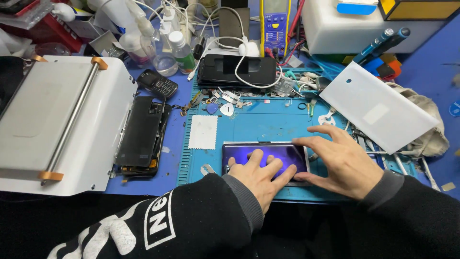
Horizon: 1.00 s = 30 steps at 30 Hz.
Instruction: The person aligns a new back glass panel onto a disassembled smartphone lying on a blue repair mat, then presses firmly across the panel and around its edges with both hands for an extended period to bond the adhesive, before leaning back and leaving the phone on the bench.
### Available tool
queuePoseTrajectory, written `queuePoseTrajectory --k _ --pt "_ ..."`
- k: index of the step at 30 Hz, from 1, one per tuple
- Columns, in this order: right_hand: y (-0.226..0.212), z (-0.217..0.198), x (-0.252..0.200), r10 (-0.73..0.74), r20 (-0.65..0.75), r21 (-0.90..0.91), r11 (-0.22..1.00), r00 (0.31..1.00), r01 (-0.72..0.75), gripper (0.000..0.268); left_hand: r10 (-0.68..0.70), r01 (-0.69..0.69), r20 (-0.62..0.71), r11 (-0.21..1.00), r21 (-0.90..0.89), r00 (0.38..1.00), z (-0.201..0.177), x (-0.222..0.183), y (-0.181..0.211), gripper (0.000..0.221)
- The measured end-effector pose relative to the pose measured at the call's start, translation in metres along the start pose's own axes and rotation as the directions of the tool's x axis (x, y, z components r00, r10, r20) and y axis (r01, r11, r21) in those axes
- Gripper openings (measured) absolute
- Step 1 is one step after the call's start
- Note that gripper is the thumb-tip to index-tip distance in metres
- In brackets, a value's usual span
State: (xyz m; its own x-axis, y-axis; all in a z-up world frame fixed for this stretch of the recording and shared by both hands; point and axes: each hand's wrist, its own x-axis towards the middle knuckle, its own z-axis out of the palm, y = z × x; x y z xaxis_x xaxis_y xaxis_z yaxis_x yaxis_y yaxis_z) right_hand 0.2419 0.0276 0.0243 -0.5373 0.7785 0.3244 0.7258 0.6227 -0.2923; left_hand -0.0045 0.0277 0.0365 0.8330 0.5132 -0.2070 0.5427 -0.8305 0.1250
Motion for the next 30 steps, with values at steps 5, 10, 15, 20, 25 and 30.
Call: queuePoseTrajectory --k 5,10,15,20,25,30 --pt "0.0 -0.014 0.015 -0.081 0.17 0.011 0.997 0.982 0.08 0.074 0.004 0.001 0.073 0.998 -0.069 0.997 -0.004 0.0 0.0 0.1" --pt "0.019 -0.003 0.009 -0.131 0.25 -0.111 0.98 0.959 0.162 0.082 -0.003 0.003 0.001 1.0 -0.012 1.0 0.001 -0.001 0.001 0.092" --pt "0.002 -0.014 0.022 -0.079 0.279 -0.095 0.989 0.957 0.109 0.083 -0.009 0.01 0.014 0.999 -0.034 1.0 -0.005 -0.002 0.002 0.094" --pt "0.019 -0.002 0.013 -0.05 0.266 -0.027 0.998 0.963 0.06 0.086 -0.017 0.016 -0.017 0.999 -0.03 1.0 -0.005 -0.003 0.002 0.092" --pt "0.03 0.004 0.01 -0.058 0.238 0.101 0.994 0.97 0.034 0.087 -0.015 0.013 -0.042 0.999 -0.032 0.999 -0.005 -0.004 0.002 0.09" --pt "0.031 0.007 0.01 0.023 0.319 -0.003 1.0 0.947 -0.023 0.088 -0.031 0.034 -0.15 0.999 0.018 0.988 0.004 -0.008 0.003 0.083"
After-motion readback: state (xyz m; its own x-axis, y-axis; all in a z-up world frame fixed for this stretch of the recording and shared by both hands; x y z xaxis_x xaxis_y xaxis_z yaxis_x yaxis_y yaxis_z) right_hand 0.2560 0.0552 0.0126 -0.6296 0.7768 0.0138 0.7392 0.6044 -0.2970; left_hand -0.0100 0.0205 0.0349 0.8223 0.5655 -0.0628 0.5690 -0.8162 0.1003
